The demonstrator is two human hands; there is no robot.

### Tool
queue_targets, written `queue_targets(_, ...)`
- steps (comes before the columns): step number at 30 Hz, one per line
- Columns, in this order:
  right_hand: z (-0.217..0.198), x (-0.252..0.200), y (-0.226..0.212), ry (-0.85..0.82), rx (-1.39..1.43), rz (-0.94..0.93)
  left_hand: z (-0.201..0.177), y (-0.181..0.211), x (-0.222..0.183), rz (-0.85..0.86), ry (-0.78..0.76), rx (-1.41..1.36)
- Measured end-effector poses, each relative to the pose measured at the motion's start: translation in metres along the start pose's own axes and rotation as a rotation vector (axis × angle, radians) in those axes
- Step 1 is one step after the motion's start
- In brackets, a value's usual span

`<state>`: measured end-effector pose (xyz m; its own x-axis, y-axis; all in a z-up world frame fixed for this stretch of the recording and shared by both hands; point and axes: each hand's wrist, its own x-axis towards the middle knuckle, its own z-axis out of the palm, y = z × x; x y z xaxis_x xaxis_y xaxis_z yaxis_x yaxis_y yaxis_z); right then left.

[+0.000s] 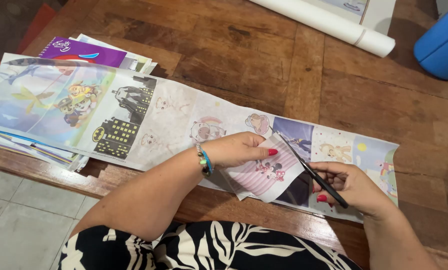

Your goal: Cutting out printed images from a paper roll using scissors

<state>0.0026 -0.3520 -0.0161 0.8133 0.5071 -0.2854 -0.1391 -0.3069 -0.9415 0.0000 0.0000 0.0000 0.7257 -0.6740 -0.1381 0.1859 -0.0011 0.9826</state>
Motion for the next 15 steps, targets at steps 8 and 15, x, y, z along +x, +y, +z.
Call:
queue_targets(8, 0.007, -0.001, -0.007, 0.075, -0.024, 0.094, 0.001, -0.004, 0.002, -0.002, -0.015, -0.067)
queue_targets(15, 0.007, 0.000, -0.004, 0.101, 0.015, 0.095, 0.001, -0.007, 0.003, -0.020, -0.015, -0.082)
